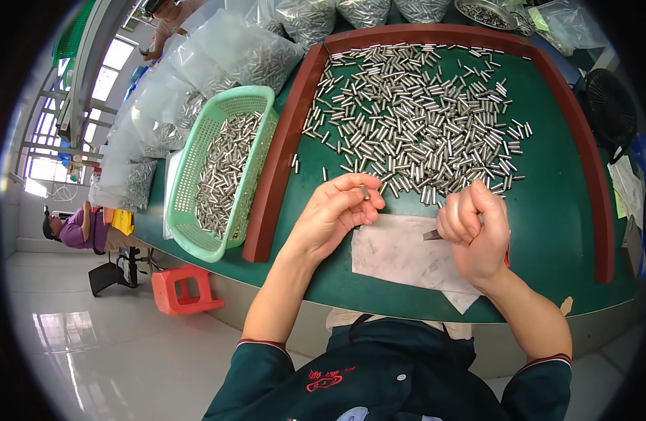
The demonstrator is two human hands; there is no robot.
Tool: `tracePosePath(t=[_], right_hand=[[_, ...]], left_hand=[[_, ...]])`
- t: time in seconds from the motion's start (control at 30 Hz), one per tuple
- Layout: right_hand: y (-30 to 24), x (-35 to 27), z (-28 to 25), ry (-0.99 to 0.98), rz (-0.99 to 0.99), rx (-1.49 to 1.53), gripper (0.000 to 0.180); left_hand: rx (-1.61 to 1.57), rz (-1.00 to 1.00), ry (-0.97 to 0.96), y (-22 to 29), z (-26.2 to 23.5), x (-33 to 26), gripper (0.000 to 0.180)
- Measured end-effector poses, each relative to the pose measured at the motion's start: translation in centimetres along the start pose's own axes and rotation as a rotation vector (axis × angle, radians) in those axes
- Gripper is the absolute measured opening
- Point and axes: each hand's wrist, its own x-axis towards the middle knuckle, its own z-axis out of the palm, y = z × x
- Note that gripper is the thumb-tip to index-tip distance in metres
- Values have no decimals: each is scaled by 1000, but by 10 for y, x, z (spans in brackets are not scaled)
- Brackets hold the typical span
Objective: Inspect and sort small metal pins using a hand tool at a workstation.
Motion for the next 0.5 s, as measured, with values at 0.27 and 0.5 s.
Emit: tracePosePath(t=[0.27,0.5], right_hand=[[0,0,0,-1,2,-5,44],[0,0,2,-4,-6,-61,44]], left_hand=[[365,160,235,2,-4,-1,16],[1269,394,417,-4,7,0,11]])
